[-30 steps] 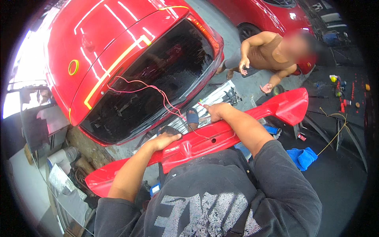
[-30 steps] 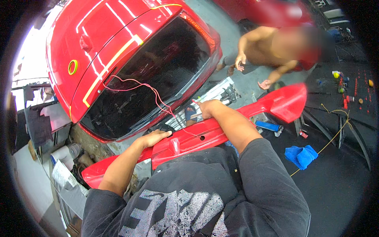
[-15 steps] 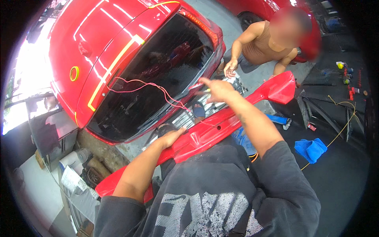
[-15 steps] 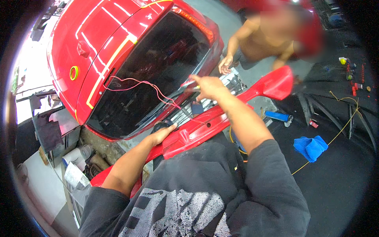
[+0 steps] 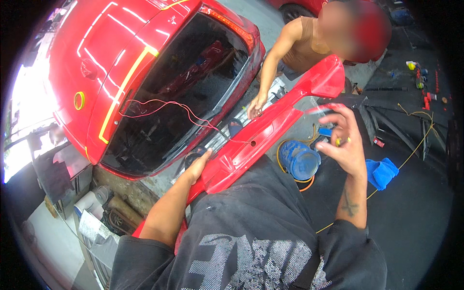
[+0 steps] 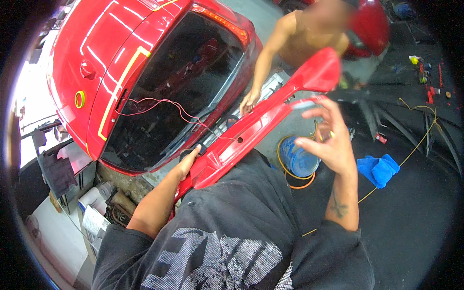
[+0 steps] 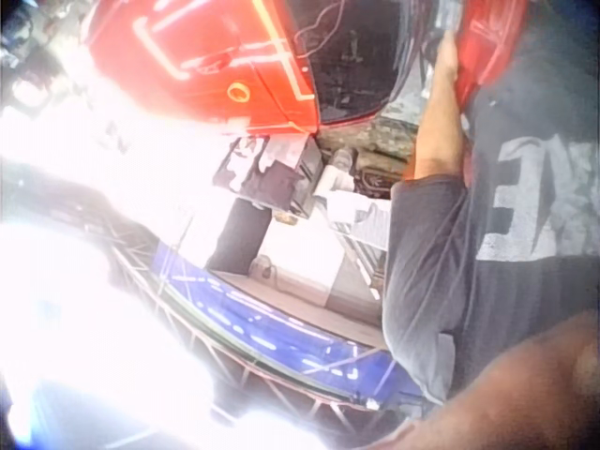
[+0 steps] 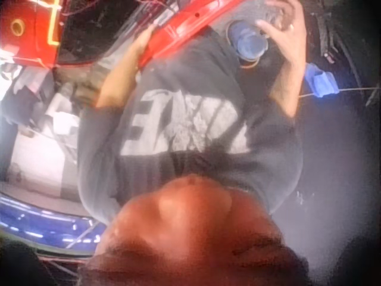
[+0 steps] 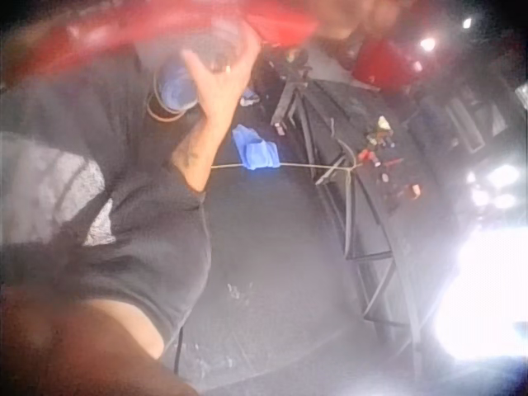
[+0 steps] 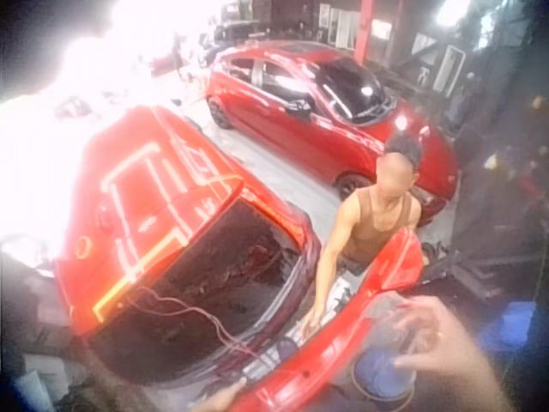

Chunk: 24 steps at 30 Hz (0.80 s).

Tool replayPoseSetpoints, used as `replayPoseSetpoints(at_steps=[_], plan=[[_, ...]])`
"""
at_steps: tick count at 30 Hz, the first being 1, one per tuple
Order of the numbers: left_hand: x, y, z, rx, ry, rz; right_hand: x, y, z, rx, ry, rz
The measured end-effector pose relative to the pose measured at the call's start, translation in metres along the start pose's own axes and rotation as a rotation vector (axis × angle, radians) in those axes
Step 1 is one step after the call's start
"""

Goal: The person holds a red car spoiler and aligns it against the rear of a red hatchback. He uses yellow tape to mark alignment and threads a red wire through the spoiler, while a coworker assists by holding the part in place.

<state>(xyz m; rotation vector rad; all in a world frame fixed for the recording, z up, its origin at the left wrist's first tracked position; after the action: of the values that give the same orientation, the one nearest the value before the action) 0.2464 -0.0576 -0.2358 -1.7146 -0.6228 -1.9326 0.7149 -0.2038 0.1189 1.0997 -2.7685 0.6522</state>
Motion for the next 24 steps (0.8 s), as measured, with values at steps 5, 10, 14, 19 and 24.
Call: replayPoseSetpoints(at_steps=[5, 10, 14, 19, 24], plan=[[0.001, 0.002, 0.02, 0.104, 0.028, -0.008, 0.023, -0.027, -0.007, 0.121, 0.003, 0.045], [0.009, 0.01, 0.03, 0.166, -0.002, -0.074, 0.023, -0.008, -0.002, 0.089, -0.024, 0.033], [-0.008, 0.011, 0.028, 0.136, 0.006, -0.029, 0.018, 0.022, 0.009, -0.021, -0.139, 0.008], [-0.034, 0.01, 0.017, 0.104, 0.053, 0.003, 0.018, 0.058, 0.037, -0.242, 0.118, -0.067], [-0.013, -0.016, 0.067, -0.605, 0.385, 0.279, 0.017, 0.089, 0.07, -0.197, 0.221, -0.116]])
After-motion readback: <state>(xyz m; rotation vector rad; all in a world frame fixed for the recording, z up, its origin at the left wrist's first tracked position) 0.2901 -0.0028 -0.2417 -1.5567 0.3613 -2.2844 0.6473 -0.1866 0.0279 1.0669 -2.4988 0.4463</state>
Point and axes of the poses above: each hand's wrist, its own x-axis away from the middle knuckle, its own y-axis out of the palm, z = x × y, the point moved 9 cm from there along -x, towards the middle knuckle, and after that the axes turned 11 degrees about z, right-handed, at the moved point
